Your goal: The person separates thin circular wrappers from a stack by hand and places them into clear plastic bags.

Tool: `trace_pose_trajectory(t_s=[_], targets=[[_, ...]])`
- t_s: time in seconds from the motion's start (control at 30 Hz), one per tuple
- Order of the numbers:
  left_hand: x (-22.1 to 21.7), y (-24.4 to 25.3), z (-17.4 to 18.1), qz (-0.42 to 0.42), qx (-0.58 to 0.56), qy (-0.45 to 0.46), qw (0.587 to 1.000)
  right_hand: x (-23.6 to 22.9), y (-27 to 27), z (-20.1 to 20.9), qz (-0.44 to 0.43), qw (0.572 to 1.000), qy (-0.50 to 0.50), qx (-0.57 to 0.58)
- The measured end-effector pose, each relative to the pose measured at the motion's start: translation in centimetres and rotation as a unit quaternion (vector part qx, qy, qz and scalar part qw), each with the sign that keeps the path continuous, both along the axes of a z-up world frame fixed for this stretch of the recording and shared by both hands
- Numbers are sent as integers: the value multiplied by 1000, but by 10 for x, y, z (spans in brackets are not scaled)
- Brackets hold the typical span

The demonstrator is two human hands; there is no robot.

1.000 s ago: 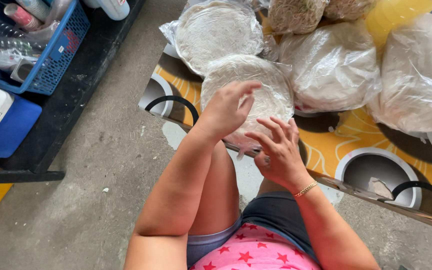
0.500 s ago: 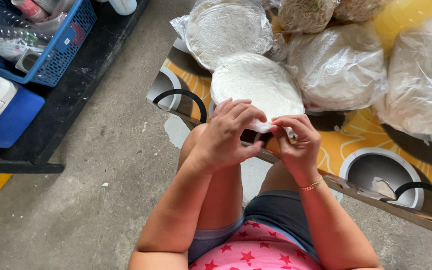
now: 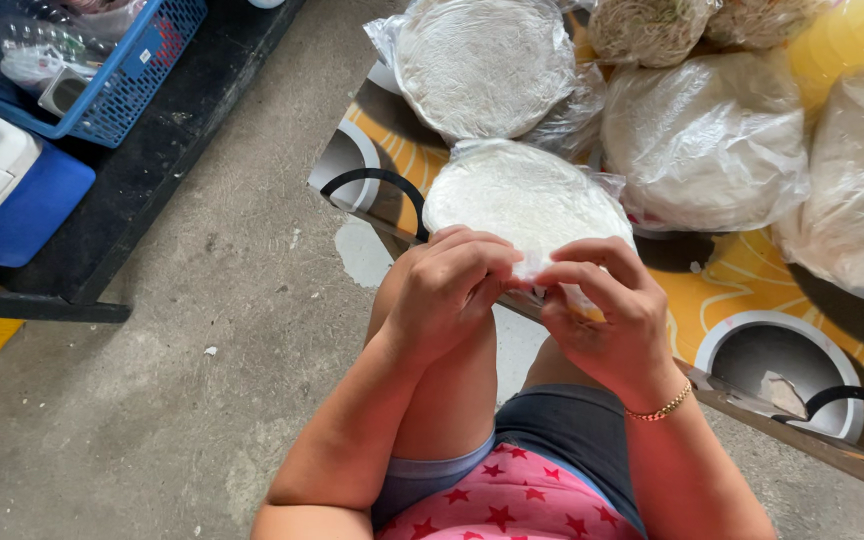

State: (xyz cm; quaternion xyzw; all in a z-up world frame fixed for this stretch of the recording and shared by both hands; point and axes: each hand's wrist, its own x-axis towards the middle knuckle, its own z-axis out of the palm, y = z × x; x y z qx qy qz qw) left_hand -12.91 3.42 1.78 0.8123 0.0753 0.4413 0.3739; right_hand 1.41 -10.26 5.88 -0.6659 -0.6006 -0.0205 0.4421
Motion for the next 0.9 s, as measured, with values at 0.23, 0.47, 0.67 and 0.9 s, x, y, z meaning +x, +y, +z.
trace_pose_trajectory(t_s=[0.23,0.47,0.67,0.9], targets=[[-23,-8,3,28,35,31,999,-16,4,-17,-18,998,49,-38],[-33,-7,4,11,13,68,998,-28,10,-40,4,997,46,-63],[-35,-4,2,-14,-15,108,994,-34,8,-45,-12,998,-30,-55],[-39,3,3,-53,-53,131,988,-30,9,-49,18,997,-72,-20]])
